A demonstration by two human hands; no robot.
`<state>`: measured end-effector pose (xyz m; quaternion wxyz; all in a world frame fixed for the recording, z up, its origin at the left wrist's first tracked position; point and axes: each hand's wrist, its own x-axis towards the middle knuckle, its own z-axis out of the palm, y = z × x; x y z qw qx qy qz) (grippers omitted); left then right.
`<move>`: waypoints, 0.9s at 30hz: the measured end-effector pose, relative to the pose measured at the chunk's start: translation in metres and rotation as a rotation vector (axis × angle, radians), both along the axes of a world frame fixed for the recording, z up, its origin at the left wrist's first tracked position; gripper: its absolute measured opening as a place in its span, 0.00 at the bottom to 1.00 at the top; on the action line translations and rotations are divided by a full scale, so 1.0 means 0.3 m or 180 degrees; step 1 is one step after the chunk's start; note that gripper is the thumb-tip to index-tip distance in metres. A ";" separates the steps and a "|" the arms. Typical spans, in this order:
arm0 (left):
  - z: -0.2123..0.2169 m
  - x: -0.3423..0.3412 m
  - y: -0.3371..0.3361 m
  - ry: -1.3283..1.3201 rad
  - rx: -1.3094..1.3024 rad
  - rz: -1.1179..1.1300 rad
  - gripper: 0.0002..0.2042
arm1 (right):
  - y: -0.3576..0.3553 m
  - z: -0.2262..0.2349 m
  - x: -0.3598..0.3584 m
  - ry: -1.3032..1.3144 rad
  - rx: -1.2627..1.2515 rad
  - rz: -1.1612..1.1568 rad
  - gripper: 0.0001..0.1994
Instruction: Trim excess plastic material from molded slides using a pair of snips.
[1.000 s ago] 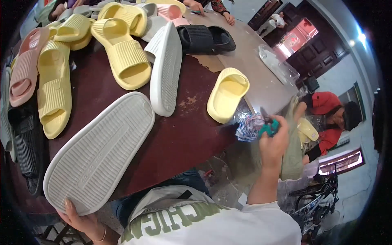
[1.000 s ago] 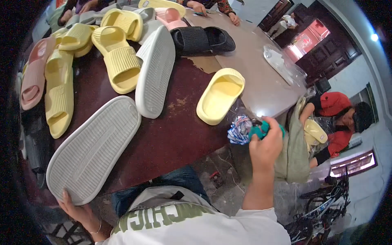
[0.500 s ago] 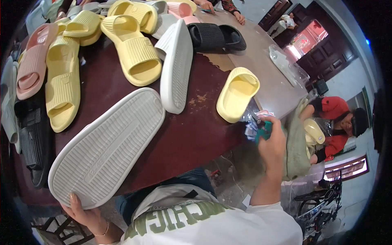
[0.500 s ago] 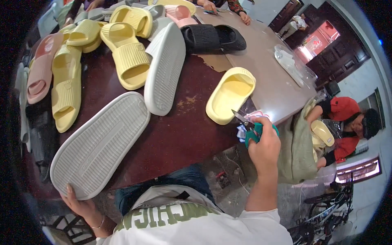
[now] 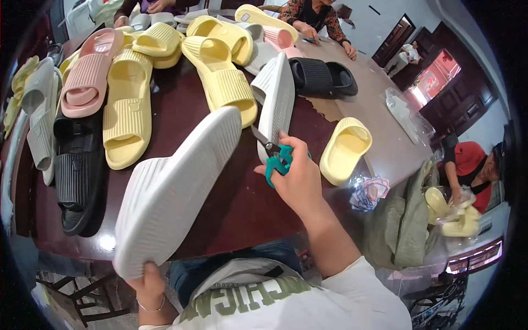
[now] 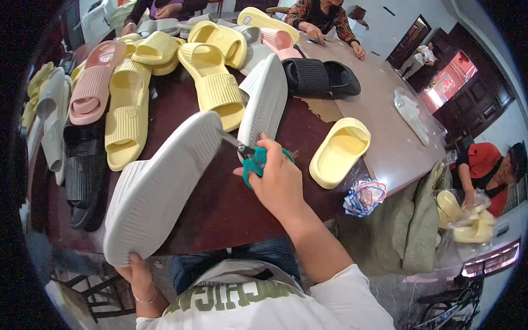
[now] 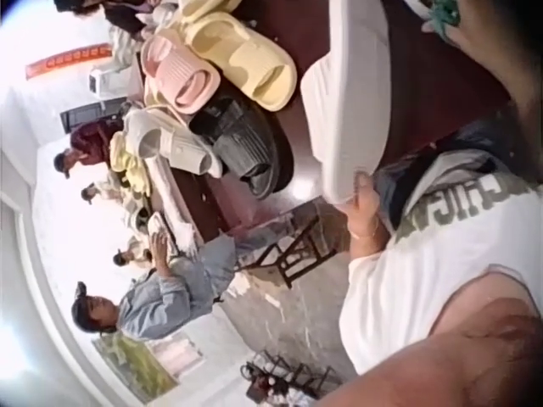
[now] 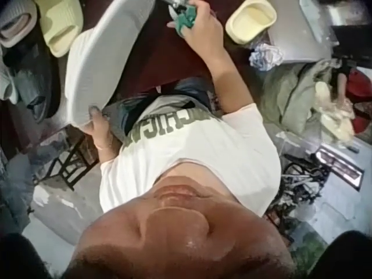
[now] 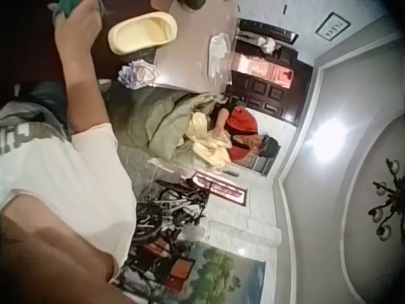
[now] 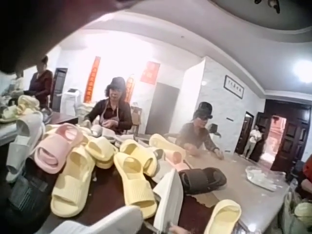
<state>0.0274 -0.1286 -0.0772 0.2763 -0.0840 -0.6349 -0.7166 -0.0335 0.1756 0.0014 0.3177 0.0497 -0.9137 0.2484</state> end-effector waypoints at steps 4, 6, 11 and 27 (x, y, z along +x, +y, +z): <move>0.055 -0.016 -0.003 0.0438 -0.1508 -0.0181 0.14 | 0.014 -0.001 0.002 -0.0061 0.0022 -0.0328 0.26; 0.095 -0.041 -0.004 0.0560 -0.2125 -0.0249 0.12 | 0.006 0.000 0.013 -0.0200 -0.0118 -0.0602 0.26; 0.200 -0.062 0.113 0.1007 -0.2381 -0.0647 0.09 | 0.027 0.000 0.104 -0.0242 -0.1426 -0.0824 0.27; 0.231 -0.100 0.391 0.1668 -0.2995 -0.0598 0.16 | -0.015 -0.120 0.232 0.0499 -0.1634 0.0338 0.24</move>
